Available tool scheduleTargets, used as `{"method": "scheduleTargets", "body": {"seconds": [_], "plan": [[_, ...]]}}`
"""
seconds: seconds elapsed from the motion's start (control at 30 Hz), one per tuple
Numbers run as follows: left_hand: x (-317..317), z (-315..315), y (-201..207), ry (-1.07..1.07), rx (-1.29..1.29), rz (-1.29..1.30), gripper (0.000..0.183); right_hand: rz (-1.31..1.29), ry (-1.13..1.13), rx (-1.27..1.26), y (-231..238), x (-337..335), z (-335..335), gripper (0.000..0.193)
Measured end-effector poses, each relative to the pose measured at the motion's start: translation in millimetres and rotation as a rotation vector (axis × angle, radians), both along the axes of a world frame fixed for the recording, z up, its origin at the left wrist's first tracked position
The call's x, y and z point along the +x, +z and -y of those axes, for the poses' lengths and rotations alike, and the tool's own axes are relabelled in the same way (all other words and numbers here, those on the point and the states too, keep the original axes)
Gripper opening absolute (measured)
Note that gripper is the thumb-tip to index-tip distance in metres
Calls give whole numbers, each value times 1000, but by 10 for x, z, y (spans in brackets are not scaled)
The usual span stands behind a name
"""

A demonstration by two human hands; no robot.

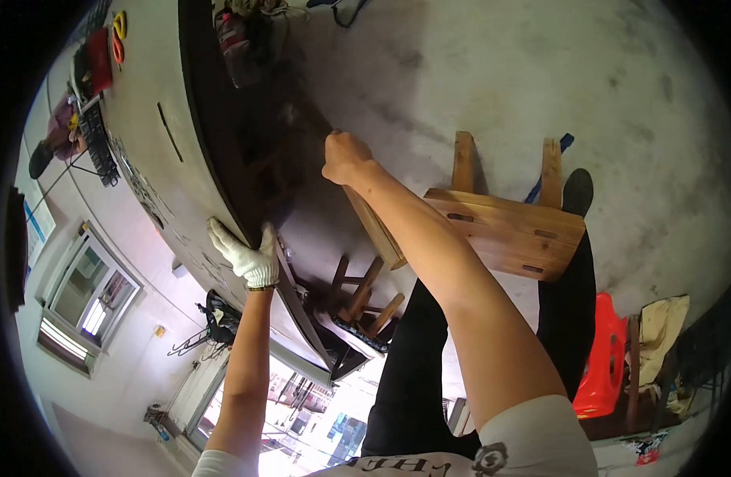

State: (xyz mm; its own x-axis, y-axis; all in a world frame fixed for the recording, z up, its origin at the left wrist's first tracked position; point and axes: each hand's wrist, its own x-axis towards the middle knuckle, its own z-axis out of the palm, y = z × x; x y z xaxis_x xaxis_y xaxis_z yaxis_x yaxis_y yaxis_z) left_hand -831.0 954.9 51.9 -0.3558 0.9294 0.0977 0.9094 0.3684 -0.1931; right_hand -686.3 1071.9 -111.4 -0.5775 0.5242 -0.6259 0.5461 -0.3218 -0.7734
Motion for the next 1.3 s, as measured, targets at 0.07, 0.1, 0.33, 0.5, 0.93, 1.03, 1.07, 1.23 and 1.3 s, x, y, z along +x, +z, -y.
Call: {"method": "scheduleTargets", "body": {"seconds": [0.07, 0.1, 0.33, 0.5, 0.93, 1.03, 1.07, 1.23, 1.3], "plan": [[28, -1, 3, 32, -4, 44, 94, -5, -42, -28, -51, 51, -18, 43], [24, -6, 11, 35, -8, 39, 94, -45, -83, -105, -72, 116, -36, 41], [-10, -14, 31, 42, -11, 17, 95, -102, -120, -201, 17, 330, -18, 45], [-91, 19, 16, 38, -4, -21, 97, -202, -123, -119, 1, -157, -68, 48], [-54, 18, -9, 47, -8, 4, 99, -239, -71, -64, -286, 46, 248, 47], [-65, 15, -2, 64, -22, -4, 100, -184, 81, -89, -2, 497, 507, 53], [-86, 26, 20, 43, -21, -19, 100, -158, 165, -137, 101, 570, 603, 56], [-64, 28, -1, 5, -3, -10, 99, -79, 263, -192, 164, 511, 1020, 58], [-56, 35, -8, 7, -3, -8, 99, -61, 297, -255, 120, 396, 1051, 47]]}}
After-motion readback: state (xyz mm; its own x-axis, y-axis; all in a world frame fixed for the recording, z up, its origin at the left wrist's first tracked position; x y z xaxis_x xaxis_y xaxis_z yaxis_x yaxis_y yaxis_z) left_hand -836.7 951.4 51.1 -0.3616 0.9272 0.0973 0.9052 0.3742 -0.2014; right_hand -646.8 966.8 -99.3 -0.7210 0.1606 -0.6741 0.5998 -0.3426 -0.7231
